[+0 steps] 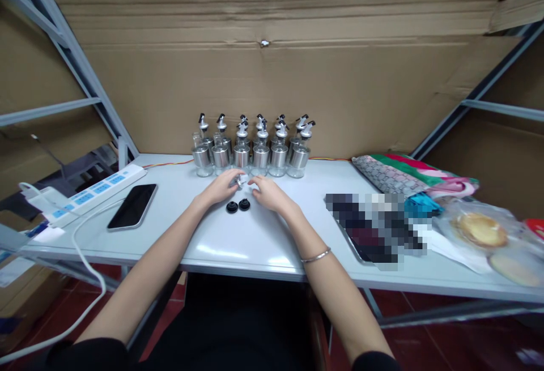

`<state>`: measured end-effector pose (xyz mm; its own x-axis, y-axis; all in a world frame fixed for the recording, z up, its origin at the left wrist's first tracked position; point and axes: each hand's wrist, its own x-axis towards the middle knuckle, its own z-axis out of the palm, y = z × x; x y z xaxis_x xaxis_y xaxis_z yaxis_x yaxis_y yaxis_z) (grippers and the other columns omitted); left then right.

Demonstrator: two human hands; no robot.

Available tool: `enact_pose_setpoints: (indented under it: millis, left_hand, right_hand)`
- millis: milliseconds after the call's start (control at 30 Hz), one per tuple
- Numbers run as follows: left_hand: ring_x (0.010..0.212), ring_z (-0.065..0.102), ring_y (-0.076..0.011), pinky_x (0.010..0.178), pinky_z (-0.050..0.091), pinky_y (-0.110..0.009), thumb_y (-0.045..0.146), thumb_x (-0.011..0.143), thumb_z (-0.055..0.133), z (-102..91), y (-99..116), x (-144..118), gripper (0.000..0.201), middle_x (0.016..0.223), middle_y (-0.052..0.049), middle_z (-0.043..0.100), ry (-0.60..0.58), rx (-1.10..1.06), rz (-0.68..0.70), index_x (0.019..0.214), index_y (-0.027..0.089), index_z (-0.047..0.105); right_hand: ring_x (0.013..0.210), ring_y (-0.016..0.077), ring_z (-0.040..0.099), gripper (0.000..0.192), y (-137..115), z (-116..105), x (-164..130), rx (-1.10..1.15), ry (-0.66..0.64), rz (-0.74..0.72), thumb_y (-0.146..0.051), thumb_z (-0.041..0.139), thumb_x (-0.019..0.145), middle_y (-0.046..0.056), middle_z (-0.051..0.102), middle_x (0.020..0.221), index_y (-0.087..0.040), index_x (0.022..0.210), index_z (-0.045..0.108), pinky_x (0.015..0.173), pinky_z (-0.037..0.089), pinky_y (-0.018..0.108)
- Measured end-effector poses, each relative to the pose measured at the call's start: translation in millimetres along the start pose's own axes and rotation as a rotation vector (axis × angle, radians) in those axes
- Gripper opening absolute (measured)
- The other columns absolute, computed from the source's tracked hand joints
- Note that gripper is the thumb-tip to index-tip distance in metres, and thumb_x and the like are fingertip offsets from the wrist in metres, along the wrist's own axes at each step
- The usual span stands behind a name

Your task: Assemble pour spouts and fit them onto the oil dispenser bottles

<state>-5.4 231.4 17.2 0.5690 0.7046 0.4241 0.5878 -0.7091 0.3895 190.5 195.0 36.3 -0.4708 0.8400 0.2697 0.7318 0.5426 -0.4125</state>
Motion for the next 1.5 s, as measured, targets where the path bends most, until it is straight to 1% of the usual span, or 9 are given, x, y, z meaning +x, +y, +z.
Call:
enact_pose_setpoints:
  millis: [233, 400, 533, 700, 800, 900, 1167, 1367, 1500]
  left_hand:
    - [0.119, 0.046, -0.0247, 0.1, 0.037, -0.043, 0.018, 0.081, 0.049, -14.1, 10, -3, 0.039, 0.125, -0.008, 0.052, 0.05, 0.069, -0.138, 0.12, 0.02, 0.049]
    - [0.118, 0.046, -0.0274, 0.099, 0.034, -0.047, 0.021, 0.082, 0.05, -19.3, 18, -2, 0.039, 0.126, -0.011, 0.052, 0.198, 0.13, -0.253, 0.121, 0.02, 0.048]
    - [0.114, 0.05, -0.0257, 0.099, 0.037, -0.045, 0.02, 0.08, 0.053, -14.9, 18, 2, 0.049, 0.129, -0.013, 0.049, 0.311, 0.014, -0.288, 0.127, 0.017, 0.041]
    - [0.122, 0.047, -0.0225, 0.103, 0.038, -0.038, 0.019, 0.084, 0.047, -9.0, 25, 38, 0.055, 0.137, -0.018, 0.041, 0.494, -0.213, -0.281, 0.135, 0.013, 0.028]
    - [0.127, 0.044, -0.0235, 0.107, 0.034, -0.04, 0.019, 0.09, 0.035, -12.2, 30, 70, 0.05, 0.139, -0.018, 0.04, 0.57, -0.253, -0.307, 0.138, 0.015, 0.022]
    - [0.128, 0.042, -0.0275, 0.107, 0.033, -0.045, 0.021, 0.09, 0.041, -15.2, 32, 93, 0.053, 0.136, -0.019, 0.044, 0.589, -0.26, -0.325, 0.139, 0.016, 0.02]
    - [0.128, 0.041, -0.0283, 0.107, 0.034, -0.046, 0.013, 0.087, 0.042, -10.3, 38, 103, 0.047, 0.133, -0.019, 0.041, 0.664, -0.256, -0.364, 0.132, 0.016, 0.028]
    - [0.132, 0.035, -0.0231, 0.11, 0.031, -0.043, 0.022, 0.092, 0.038, -34.9, 78, 86, 0.05, 0.14, -0.012, 0.035, 0.865, -0.259, -0.122, 0.137, 0.025, 0.015]
    - [0.134, 0.032, -0.0234, 0.11, 0.031, -0.041, 0.032, 0.094, 0.037, -40.5, 128, 69, 0.053, 0.142, -0.01, 0.032, 0.853, -0.294, 0.046, 0.141, 0.028, 0.011]
  right_hand:
    - [0.101, 0.0222, 0.057, 0.029, -1, -3, -1, -0.018, 0.045, 0.031, -0.008, 0.045, 0.08, 0.013, 0.061, 0.11, -0.013, 0.103, 0.061, 0.091, 0.042, 0.035]
    - [0.09, 0.0204, 0.058, 0.023, -2, -5, -1, -0.039, 0.03, 0.028, -0.009, 0.044, 0.081, 0.011, 0.063, 0.095, -0.014, 0.092, 0.064, 0.083, 0.043, 0.032]
    - [0.09, 0.0203, 0.057, 0.024, -4, -6, 0, -0.035, 0.037, 0.029, -0.01, 0.044, 0.081, 0.01, 0.064, 0.095, -0.014, 0.093, 0.064, 0.083, 0.042, 0.031]
    - [0.092, 0.0198, 0.057, 0.023, -7, -9, -1, -0.035, 0.066, 0.058, -0.01, 0.045, 0.08, 0.01, 0.065, 0.097, -0.015, 0.094, 0.064, 0.084, 0.041, 0.03]
    - [0.091, 0.0197, 0.057, 0.023, -9, -12, 0, -0.029, 0.112, 0.065, -0.01, 0.045, 0.08, 0.009, 0.065, 0.096, -0.015, 0.092, 0.063, 0.084, 0.041, 0.03]
    - [0.09, 0.0191, 0.057, 0.021, -11, -13, 0, -0.015, 0.187, 0.055, -0.013, 0.043, 0.083, 0.008, 0.064, 0.094, -0.016, 0.093, 0.062, 0.084, 0.041, 0.03]
    - [0.089, 0.0193, 0.057, 0.018, -15, -17, -1, 0.041, 0.34, 0.049, -0.024, 0.042, 0.087, 0.008, 0.064, 0.092, -0.018, 0.091, 0.06, 0.082, 0.043, 0.032]
    - [0.102, 0.023, 0.056, 0.034, -19, -19, 0, 0.175, 0.623, 0.047, -0.029, 0.051, 0.083, 0.013, 0.061, 0.108, -0.016, 0.114, 0.051, 0.089, 0.043, 0.037]
    - [0.117, 0.0259, 0.049, 0.06, -27, -16, -1, 0.279, 0.775, 0.027, -0.031, 0.06, 0.075, 0.017, 0.052, 0.125, -0.016, 0.128, 0.038, 0.096, 0.041, 0.04]
